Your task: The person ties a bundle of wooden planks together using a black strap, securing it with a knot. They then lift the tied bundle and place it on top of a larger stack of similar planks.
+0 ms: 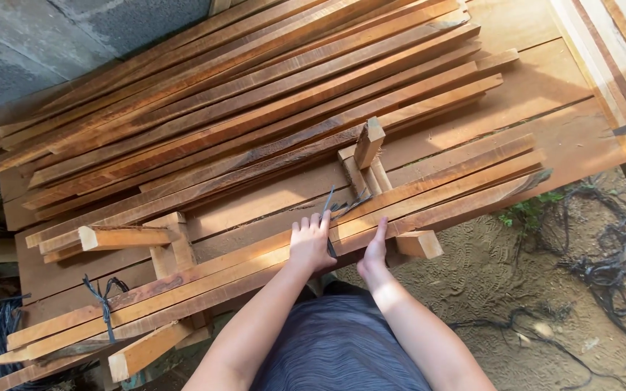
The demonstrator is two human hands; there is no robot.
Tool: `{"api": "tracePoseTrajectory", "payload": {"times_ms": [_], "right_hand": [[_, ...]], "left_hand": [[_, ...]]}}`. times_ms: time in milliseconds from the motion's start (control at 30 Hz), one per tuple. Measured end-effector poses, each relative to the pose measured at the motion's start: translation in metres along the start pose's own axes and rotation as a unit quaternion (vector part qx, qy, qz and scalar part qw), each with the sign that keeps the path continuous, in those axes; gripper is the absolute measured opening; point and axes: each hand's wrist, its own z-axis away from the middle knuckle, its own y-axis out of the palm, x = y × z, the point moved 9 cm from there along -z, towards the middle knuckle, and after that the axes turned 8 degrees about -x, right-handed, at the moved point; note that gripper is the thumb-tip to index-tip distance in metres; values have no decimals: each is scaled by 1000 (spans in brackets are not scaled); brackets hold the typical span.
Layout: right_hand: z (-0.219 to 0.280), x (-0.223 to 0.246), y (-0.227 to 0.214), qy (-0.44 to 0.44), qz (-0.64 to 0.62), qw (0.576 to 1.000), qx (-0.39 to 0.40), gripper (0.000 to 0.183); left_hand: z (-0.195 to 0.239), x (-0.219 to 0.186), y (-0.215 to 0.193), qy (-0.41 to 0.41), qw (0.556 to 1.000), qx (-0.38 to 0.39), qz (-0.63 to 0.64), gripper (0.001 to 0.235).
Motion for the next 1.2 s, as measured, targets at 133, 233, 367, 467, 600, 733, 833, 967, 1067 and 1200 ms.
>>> {"api": "tracePoseTrajectory", "payload": {"times_ms": [133,233,367,467,600,733,833,967,1067,1200], "right_hand": [[67,34,20,27,131,989,63,113],[63,31,1,7,331,933,139,101],[152,71,38,-282,623,694,226,33],[194,61,84,-624,557,454,308,43],[210,7,128,-647,624,284,333,99],[192,-52,153,-590,708,139,362,121],[186,-72,170,-570,730,80,367,133],[179,-79,179,-494,784,39,374,134],[181,-78,175,-530,755,57,383,129],[182,-75,175,-568,727,62,380,131]], "left_hand": [[10,2,-9,3,1000,1,20,132],[31,10,-25,11,997,-40,68,129],[73,49,-28,-26,992,-61,104,130],[101,103,-15,-78,994,-59,41,134],[123,144,23,-104,994,-31,-19,137],[120,149,35,-87,995,-52,-19,132],[121,153,36,-93,994,-63,11,127],[122,152,30,-85,993,-78,27,124],[124,152,31,-82,992,-92,20,125],[126,153,18,-76,988,-135,15,124]]}}
